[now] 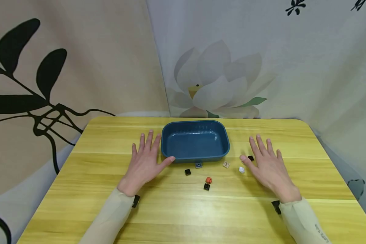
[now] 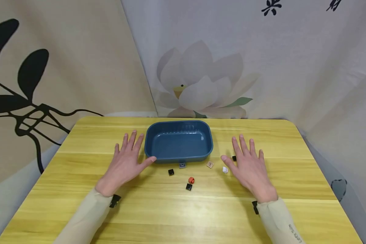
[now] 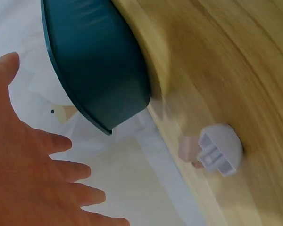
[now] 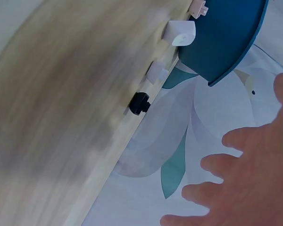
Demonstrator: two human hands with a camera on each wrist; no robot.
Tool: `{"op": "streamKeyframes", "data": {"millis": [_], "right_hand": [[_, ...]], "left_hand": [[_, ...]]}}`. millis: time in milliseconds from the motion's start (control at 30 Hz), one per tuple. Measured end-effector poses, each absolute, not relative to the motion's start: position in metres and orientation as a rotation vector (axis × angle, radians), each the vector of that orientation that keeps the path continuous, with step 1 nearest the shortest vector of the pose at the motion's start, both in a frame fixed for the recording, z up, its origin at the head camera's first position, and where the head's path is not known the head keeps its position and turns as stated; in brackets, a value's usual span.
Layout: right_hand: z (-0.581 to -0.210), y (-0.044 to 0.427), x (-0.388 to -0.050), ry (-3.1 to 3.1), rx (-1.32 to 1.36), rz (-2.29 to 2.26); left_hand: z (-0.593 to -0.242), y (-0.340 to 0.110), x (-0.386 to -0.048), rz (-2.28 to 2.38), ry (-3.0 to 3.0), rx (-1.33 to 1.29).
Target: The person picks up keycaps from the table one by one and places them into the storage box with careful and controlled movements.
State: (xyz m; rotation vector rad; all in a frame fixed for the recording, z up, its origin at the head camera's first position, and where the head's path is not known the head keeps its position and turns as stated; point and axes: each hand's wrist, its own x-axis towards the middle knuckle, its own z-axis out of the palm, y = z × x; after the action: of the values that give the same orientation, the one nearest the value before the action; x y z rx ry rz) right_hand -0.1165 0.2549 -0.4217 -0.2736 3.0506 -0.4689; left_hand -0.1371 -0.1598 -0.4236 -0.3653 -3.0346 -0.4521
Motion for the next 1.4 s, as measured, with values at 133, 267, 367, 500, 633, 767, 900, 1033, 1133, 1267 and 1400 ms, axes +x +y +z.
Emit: {"op": "streamKeyframes", "data": {"millis": [133, 267, 367, 500, 633, 767, 900, 1033, 1133, 1267, 1400], "right_hand": [[-0.422, 0.252, -0.115, 3.052, -0.275, -0.484], [-0.423, 0.246, -0.115, 3.056, -0.299, -0.498], [-0.425, 0.239, -0.116, 3.045, -0.332, -0.504], [-0.428, 0.227, -0.117, 3.018, -0.375, -0.539], [-0.43, 0.217, -0.118, 3.0, -0.418, -0.557], [-0.431, 0.211, -0.12, 2.995, -0.454, -0.564], [-0.433, 0.208, -0.121, 2.979, -0.471, -0.568], [-0.434, 0.207, -0.121, 2.975, -0.476, -0.573], [-0.434, 0.207, -0.121, 2.977, -0.478, -0.571], [-0.434, 0.207, -0.121, 2.976, -0.476, -0.574], [-0.433, 0.208, -0.12, 2.967, -0.472, -0.59]], "left_hand": [[-0.424, -0.156, -0.14, -0.462, -3.026, -0.369], [-0.426, -0.153, -0.143, -0.459, -3.025, -0.377], [-0.428, -0.151, -0.145, -0.456, -3.032, -0.377], [-0.431, -0.151, -0.147, -0.49, -3.042, -0.364], [-0.434, -0.149, -0.15, -0.554, -3.051, -0.352], [-0.436, -0.148, -0.153, -0.592, -3.076, -0.342], [-0.437, -0.148, -0.156, -0.646, -3.116, -0.342], [-0.439, -0.147, -0.158, -0.682, -3.139, -0.359], [-0.442, -0.147, -0.16, -0.693, -3.155, -0.369], [-0.443, -0.146, -0.161, -0.687, -3.181, -0.381], [-0.442, -0.145, -0.161, -0.658, -3.188, -0.388]]}}
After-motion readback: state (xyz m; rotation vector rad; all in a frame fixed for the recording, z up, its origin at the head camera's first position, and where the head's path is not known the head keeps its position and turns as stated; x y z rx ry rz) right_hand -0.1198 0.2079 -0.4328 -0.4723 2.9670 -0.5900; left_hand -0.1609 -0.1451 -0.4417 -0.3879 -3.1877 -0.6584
